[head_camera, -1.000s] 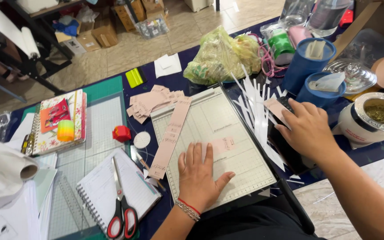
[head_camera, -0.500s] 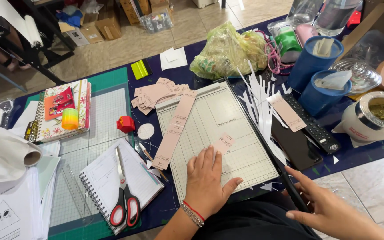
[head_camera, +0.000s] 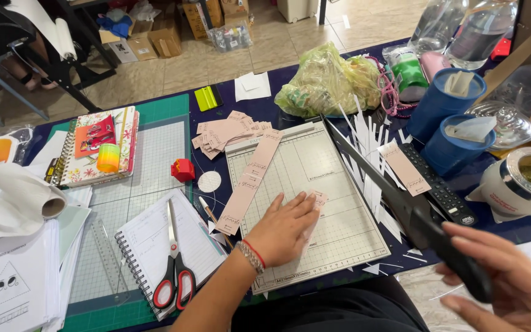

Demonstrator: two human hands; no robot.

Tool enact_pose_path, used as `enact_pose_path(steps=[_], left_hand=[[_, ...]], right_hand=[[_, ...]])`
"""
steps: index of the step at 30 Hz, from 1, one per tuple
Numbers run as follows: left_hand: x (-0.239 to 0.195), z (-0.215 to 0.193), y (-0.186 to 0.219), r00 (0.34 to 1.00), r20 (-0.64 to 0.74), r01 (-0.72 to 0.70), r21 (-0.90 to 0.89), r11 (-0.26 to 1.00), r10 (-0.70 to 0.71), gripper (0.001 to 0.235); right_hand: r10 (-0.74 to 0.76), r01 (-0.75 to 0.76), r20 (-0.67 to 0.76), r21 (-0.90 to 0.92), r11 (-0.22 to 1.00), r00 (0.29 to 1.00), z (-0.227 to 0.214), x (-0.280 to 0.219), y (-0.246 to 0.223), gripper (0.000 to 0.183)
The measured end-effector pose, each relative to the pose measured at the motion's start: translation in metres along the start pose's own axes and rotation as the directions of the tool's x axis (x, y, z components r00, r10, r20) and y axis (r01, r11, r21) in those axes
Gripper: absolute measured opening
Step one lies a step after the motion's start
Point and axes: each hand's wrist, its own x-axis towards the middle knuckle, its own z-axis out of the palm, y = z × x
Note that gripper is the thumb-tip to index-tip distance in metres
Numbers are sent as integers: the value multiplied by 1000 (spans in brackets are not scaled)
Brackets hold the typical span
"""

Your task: Trimming printed paper strips using a manual paper cutter on a desk.

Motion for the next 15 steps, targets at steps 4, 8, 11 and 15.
enact_pose_path(steps=[4, 8, 11, 15], left_hand=[[33, 7, -3, 995, -102, -7, 72, 997, 15, 54], [70, 14, 5, 900, -435, 90, 158, 983, -12, 48], [97, -4, 8, 884, -453, 61, -138, 989, -118, 44], [127, -22, 3, 903, -388, 93, -237, 967, -182, 42]], right_hand=[[-243, 169, -258, -278, 946, 935, 22, 20, -31, 58], [-289, 212, -294, -266, 940, 911, 26, 31, -28, 53], [-197, 101, -323, -289, 952, 926, 29, 39, -43, 52], [-193, 94, -320, -300, 949, 928, 30, 51, -45, 55]])
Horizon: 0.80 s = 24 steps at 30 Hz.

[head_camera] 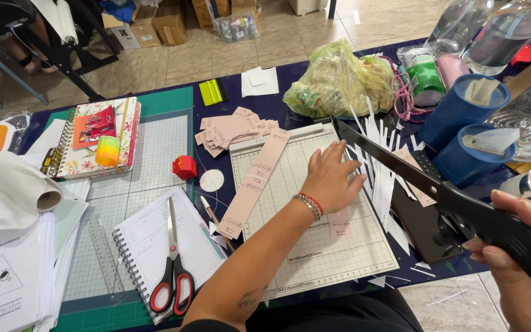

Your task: Trimming printed paper strips using a manual paper cutter on a desk.

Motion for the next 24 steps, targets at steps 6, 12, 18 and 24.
enact_pose_path(steps=[6, 12, 18, 24], left_hand=[[-10, 8, 23, 996, 39, -82, 48, 995, 80, 67], [-59, 52, 45, 718, 87, -677, -139, 722, 690, 49], [-69, 89, 36, 659, 159, -745, 5, 667, 735, 55], [-75, 70, 52, 594, -16, -793, 158, 588, 805, 16]], right_hand=[[81, -80, -48, 23, 997, 996, 4, 7, -6, 55], [44, -40, -62, 65, 997, 997, 6, 4, 6, 58], [28, -22, -79, 69, 997, 996, 6, 3, -4, 54], [-35, 38, -48, 62, 997, 998, 0, 7, 0, 51]])
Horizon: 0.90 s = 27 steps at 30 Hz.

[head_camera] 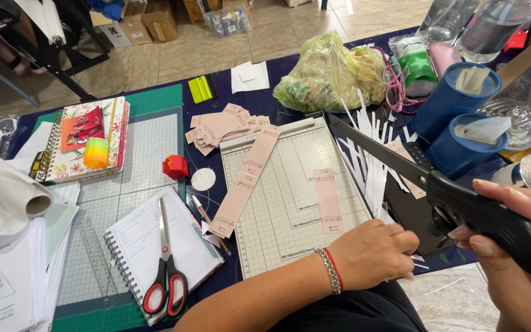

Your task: Trimming printed paper strips using a manual paper cutter on a desk.

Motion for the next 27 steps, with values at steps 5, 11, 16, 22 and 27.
enact_pose_path(steps=[5, 11, 16, 22, 27], left_hand=[[-13, -24, -3, 987, 92, 134, -38, 990, -130, 46], [-25, -103, -49, 521, 617, 678, 120, 725, -590, 87], [-33, -54, -83, 640, 453, 619, 173, 766, -620, 95], [-27, -24, -88, 720, 247, 645, 107, 757, -649, 99], [-31, -17, -90, 740, 192, 639, 101, 763, -645, 98]], right_hand=[[-143, 142, 57, 17, 990, 988, -8, 2, 22, 50], [-229, 249, 149, -130, 960, 962, -15, 6, 15, 47], [-112, 108, 92, 51, 993, 989, -4, -13, 24, 39], [-83, 83, 11, -39, 996, 997, 9, -35, 19, 25], [-72, 58, -81, -157, 986, 994, 21, -52, 20, 11]])
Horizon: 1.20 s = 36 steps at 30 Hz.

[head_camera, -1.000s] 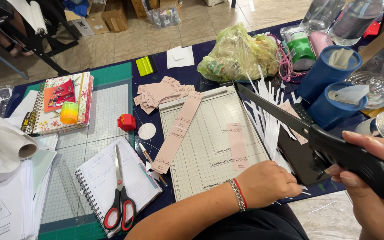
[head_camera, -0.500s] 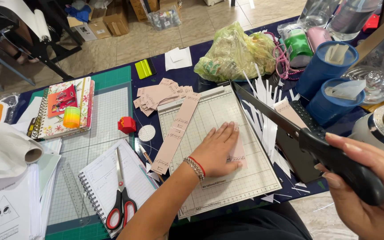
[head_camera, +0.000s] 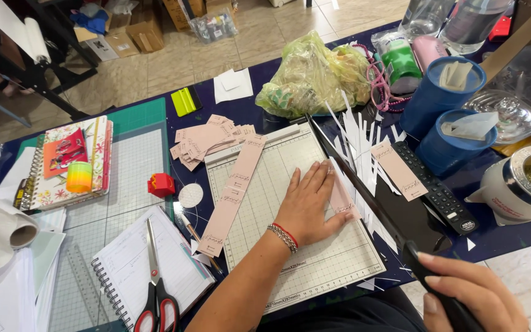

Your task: Trimming printed paper strips using a manual paper cutter on a desk.

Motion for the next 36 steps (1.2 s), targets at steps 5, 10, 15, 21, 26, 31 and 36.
enact_pose_path(steps=[5, 10, 15, 21, 26, 31, 36], left_hand=[[-2, 1, 0, 1000, -14, 5, 25, 1000, -5, 97], [-2, -2, 0, 1000, -5, -3, 15, 1000, 3, 96], [-2, 0, -1, 1000, -9, -6, 18, 1000, 7, 95], [-1, -2, -1, 1000, -11, -8, 5, 1000, 8, 95], [-1, -2, -1, 1000, 7, -6, 1, 1000, 6, 95], [-1, -2, -1, 1000, -1, -9, -2, 1000, 9, 95], [-1, 0, -2, 1000, 10, -1, 5, 1000, 1, 95]], right_hand=[[19, -10, 68, -133, 991, 997, 0, -20, 19, 5], [25, -16, 57, -154, 988, 998, 3, -30, 25, 6], [11, 0, 68, -164, 986, 998, 4, -35, 28, 8], [41, -32, 58, -148, 989, 997, 6, -36, 24, 8], [46, -39, 55, -130, 991, 997, 7, -36, 24, 9], [41, -38, 22, -132, 991, 999, 10, -38, 24, 7], [61, -60, 8, -138, 989, 998, 11, -39, 23, 8]])
